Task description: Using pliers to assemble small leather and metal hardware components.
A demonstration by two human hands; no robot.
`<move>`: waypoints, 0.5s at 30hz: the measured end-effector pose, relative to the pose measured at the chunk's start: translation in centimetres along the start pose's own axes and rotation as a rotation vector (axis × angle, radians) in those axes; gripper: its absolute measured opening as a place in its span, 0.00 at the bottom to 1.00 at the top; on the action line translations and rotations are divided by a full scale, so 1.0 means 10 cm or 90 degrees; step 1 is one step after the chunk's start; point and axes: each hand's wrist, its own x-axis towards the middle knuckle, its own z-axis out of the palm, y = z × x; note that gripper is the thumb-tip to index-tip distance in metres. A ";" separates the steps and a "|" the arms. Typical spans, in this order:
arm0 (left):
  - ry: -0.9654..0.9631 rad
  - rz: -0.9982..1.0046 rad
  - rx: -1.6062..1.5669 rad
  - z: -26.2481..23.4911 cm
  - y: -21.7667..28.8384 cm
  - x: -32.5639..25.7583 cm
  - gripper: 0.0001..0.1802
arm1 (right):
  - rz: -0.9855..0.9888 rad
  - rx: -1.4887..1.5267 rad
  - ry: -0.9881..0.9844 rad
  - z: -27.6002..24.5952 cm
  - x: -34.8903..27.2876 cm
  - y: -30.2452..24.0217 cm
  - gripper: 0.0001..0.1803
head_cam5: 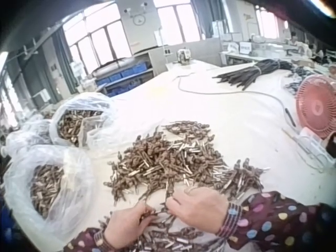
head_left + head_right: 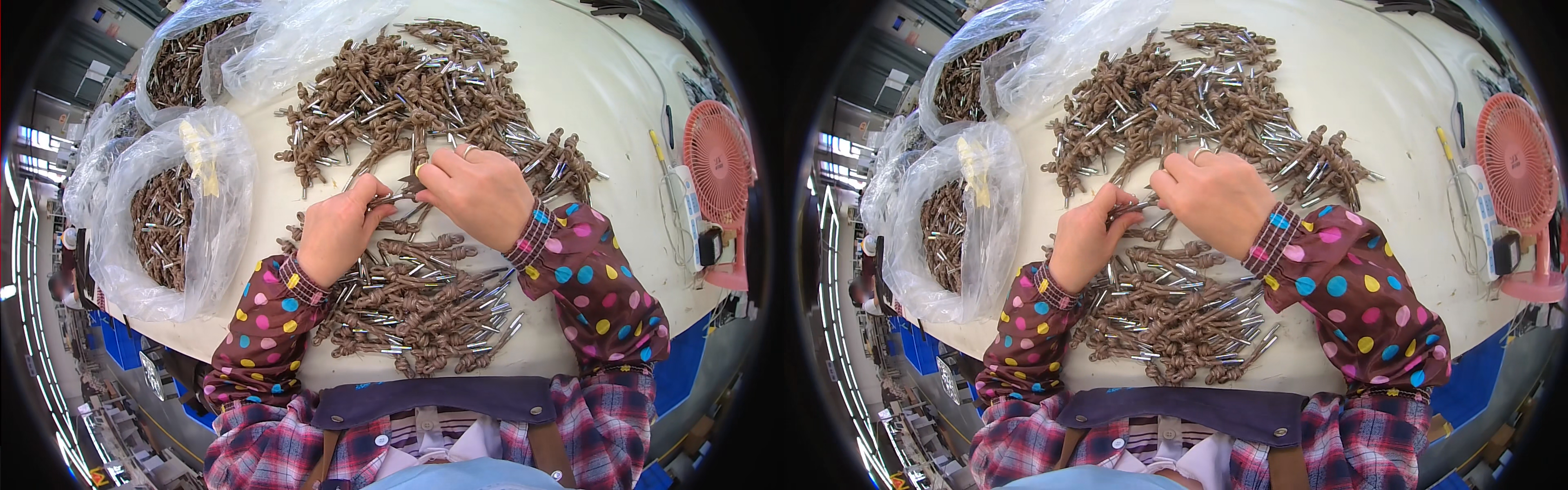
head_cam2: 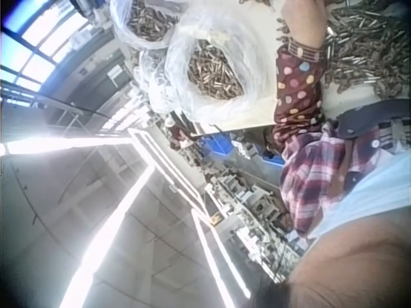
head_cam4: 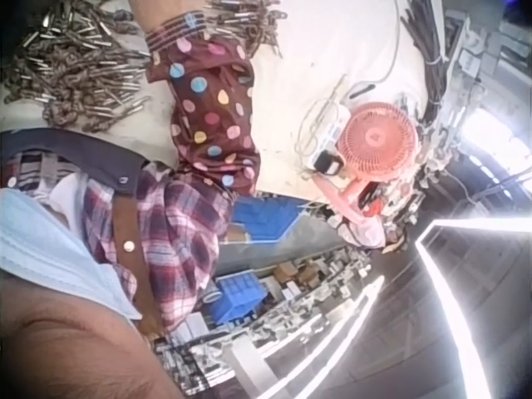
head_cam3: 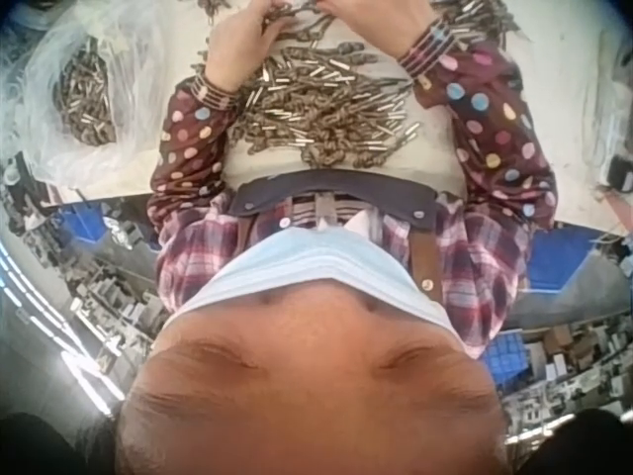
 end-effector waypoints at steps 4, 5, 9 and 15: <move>0.012 0.048 -0.003 -0.01 0.03 0.00 0.11 | 0.008 -0.015 -0.003 0.03 -0.02 -0.02 0.13; 0.009 0.047 -0.010 -0.01 0.03 0.00 0.11 | 0.003 -0.033 -0.012 0.05 -0.02 -0.01 0.13; 0.001 0.044 -0.006 -0.03 0.03 0.00 0.10 | -0.006 -0.032 -0.010 0.06 -0.03 -0.02 0.12; 0.010 0.060 -0.012 -0.02 0.04 0.02 0.10 | -0.007 -0.033 -0.022 0.06 -0.03 -0.02 0.12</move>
